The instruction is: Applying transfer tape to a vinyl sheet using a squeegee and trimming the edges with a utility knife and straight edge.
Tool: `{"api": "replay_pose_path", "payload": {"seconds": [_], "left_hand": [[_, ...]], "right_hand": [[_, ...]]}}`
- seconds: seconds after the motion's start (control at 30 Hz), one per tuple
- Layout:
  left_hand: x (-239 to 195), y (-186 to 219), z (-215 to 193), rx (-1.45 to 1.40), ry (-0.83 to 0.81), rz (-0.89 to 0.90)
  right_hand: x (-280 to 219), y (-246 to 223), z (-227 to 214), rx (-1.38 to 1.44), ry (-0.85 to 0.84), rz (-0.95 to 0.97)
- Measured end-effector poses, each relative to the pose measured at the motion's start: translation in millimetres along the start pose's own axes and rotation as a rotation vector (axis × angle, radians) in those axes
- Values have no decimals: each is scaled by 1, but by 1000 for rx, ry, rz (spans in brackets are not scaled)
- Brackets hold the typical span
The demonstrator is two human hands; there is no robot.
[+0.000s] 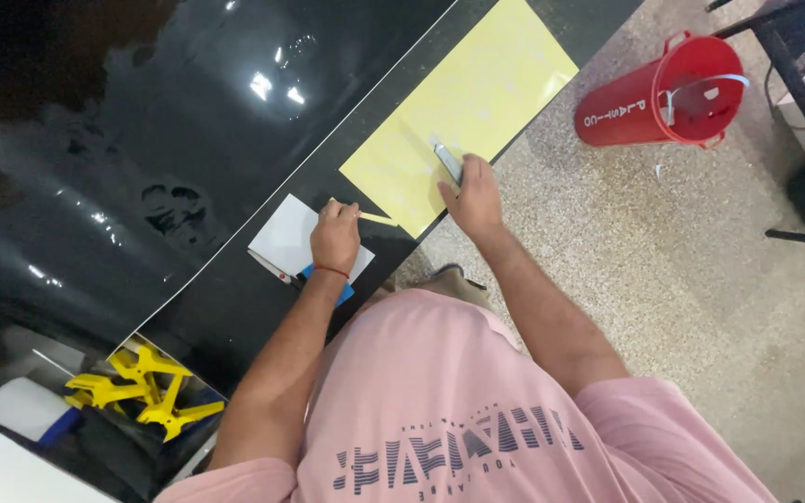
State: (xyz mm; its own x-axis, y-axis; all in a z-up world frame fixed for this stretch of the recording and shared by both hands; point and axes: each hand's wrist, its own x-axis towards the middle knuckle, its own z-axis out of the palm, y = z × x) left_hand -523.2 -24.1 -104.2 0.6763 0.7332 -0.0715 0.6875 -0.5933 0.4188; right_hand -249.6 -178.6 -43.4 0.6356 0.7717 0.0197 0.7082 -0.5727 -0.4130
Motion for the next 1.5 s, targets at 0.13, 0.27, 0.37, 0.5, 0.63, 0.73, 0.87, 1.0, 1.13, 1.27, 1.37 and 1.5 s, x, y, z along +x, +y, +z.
{"api": "replay_pose_path", "payload": {"seconds": [0.13,0.27,0.37,0.5,0.63,0.73,0.87,1.0,1.13,1.27,1.37,1.5], "left_hand": [[-6,4,-50,-258,-22,-123],[-19,-6,-64,-511,115,-205],[-36,8,-69,-743,89,-483],[-45,35,-31,-1213,100,-796],[-33,118,-40,-1570,205,-976],[-25,175,-28,-1640,297,-997],[24,260,-32,-1458,271,-839],[94,339,-40,-1500,291,-732],[162,397,-23,-1608,163,-533],[217,471,-20,-1399,-67,98],[244,532,15,-844,48,592],[268,613,45,-658,-108,875]], "right_hand": [[1,2,-1,-62,-91,-70],[-7,-8,-11,18,-128,-120],[-5,3,-22,105,-182,-133],[16,46,-40,126,-378,-133],[70,110,-56,81,-556,-172],[113,151,-81,76,-634,-212],[155,173,-139,201,-736,-169],[158,181,-160,773,-804,-82],[155,167,-203,1206,-762,42],[139,256,-151,1458,-492,354],[137,295,-199,1525,-219,500],[127,365,-243,1564,127,639]]}}
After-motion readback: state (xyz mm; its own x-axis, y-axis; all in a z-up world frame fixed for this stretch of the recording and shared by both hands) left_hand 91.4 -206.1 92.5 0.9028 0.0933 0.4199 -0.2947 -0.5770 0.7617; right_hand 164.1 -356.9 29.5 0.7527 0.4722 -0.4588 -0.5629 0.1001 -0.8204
